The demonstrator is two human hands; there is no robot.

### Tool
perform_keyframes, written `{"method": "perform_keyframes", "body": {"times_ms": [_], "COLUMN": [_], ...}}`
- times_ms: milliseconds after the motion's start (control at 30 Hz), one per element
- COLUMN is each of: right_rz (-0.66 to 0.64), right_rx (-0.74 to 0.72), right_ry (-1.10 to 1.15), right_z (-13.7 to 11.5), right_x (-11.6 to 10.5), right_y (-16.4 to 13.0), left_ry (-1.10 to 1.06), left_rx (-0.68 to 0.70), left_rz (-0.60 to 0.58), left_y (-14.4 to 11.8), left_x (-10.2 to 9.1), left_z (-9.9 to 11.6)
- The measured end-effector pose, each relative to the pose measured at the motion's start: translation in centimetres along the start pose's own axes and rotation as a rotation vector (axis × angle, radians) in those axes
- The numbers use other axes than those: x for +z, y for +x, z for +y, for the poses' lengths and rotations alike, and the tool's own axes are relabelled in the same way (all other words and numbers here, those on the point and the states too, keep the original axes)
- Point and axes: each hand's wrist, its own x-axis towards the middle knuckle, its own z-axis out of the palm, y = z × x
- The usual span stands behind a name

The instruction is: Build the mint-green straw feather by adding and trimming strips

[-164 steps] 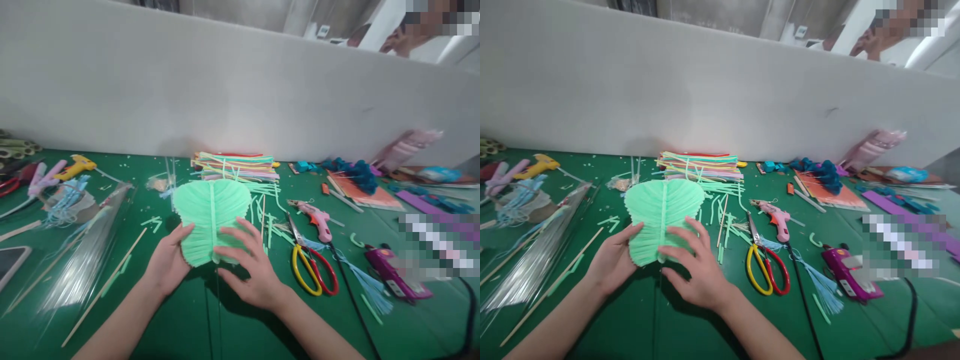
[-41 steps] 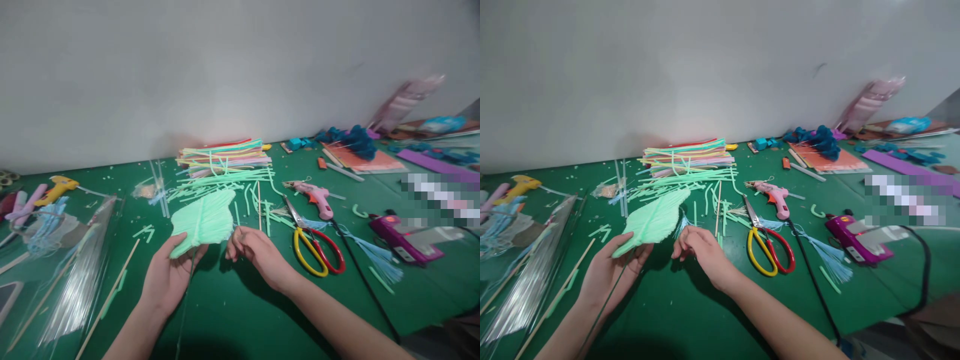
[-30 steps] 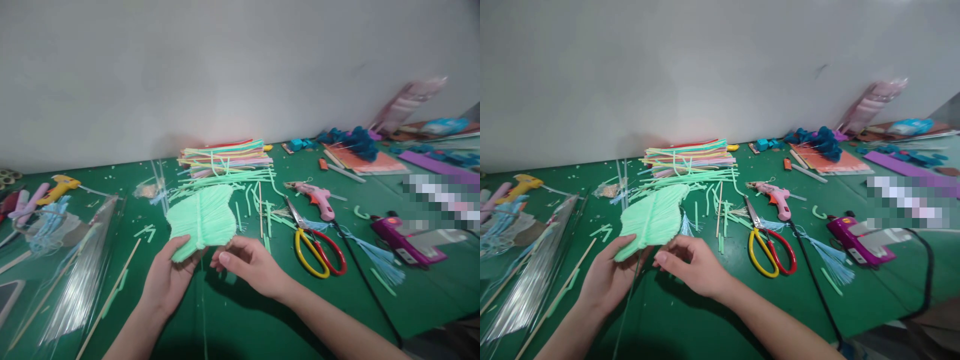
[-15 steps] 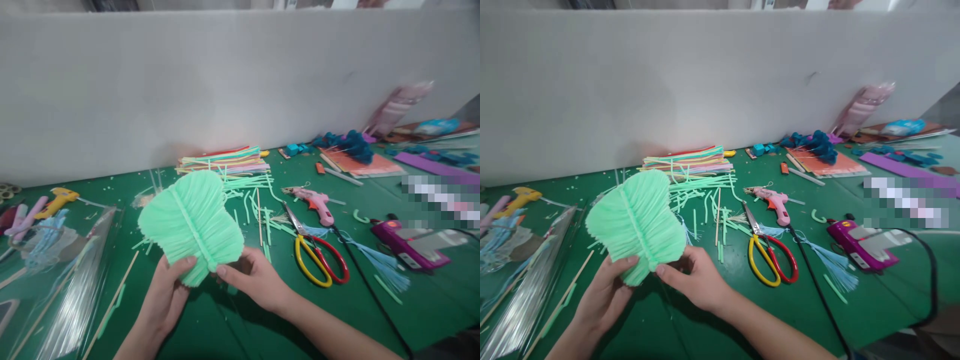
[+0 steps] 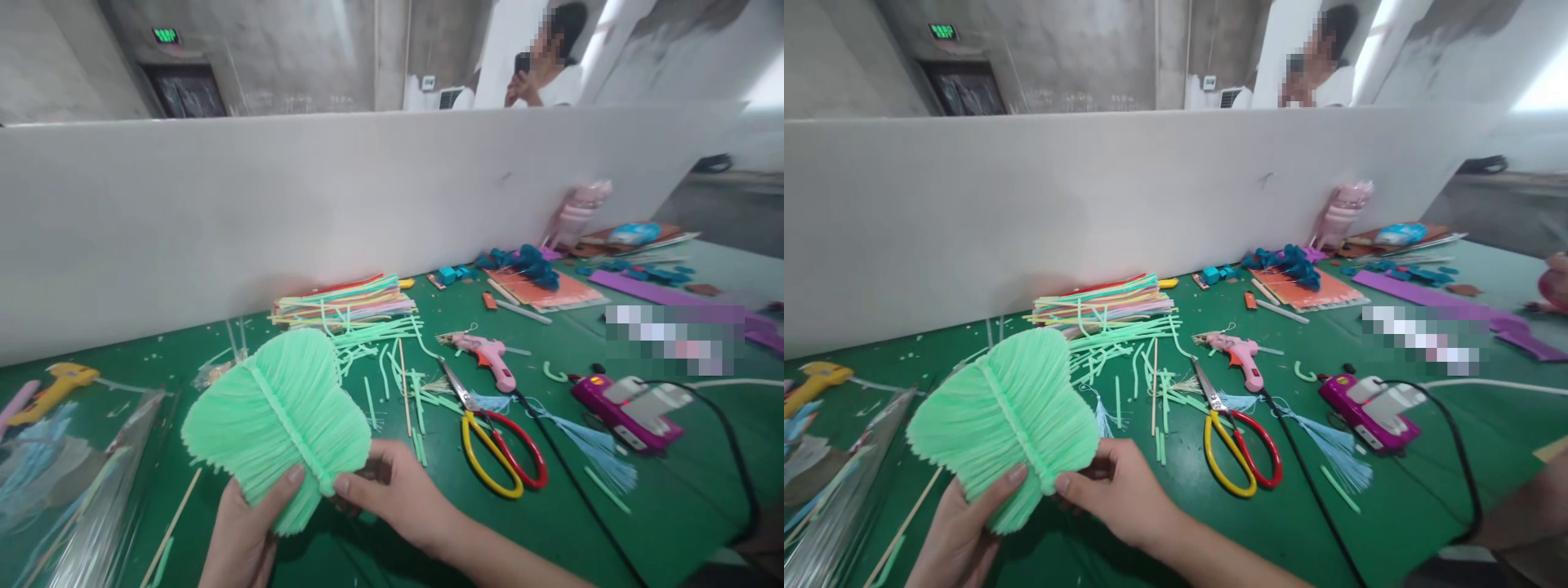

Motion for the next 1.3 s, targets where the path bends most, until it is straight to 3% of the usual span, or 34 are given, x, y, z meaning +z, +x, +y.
{"method": "perform_keyframes", "body": {"times_ms": [533, 900, 1033, 1133, 1300], "right_rz": [-0.046, 0.045, 0.107, 0.090, 0.171], "right_rx": [-0.224, -0.260, -0.348, -0.404, -0.381], "right_ry": [-0.032, -0.146, -0.092, -0.207, -0.302], "right_z": [0.6, 0.7, 0.6, 0.2, -0.2], "right_x": [-0.2, -0.2, -0.7, -0.8, -0.6], "right_y": [-0.3, -0.1, 0.1, 0.0, -0.2], "left_ry": [-0.025, -0.047, -0.055, -0.058, -0.049], "left_rx": [-0.004, -0.009, -0.022, -0.029, -0.046], "left_rz": [0.008, 0.009, 0.017, 0.011, -0.013], "left_y": [-0.6, -0.6, -0.7, -0.9, -1.0], "left_x": [0.9, 0.9, 0.9, 1.2, 1.4], "left_z": [0.5, 0.4, 0.4, 0.5, 0.8]}}
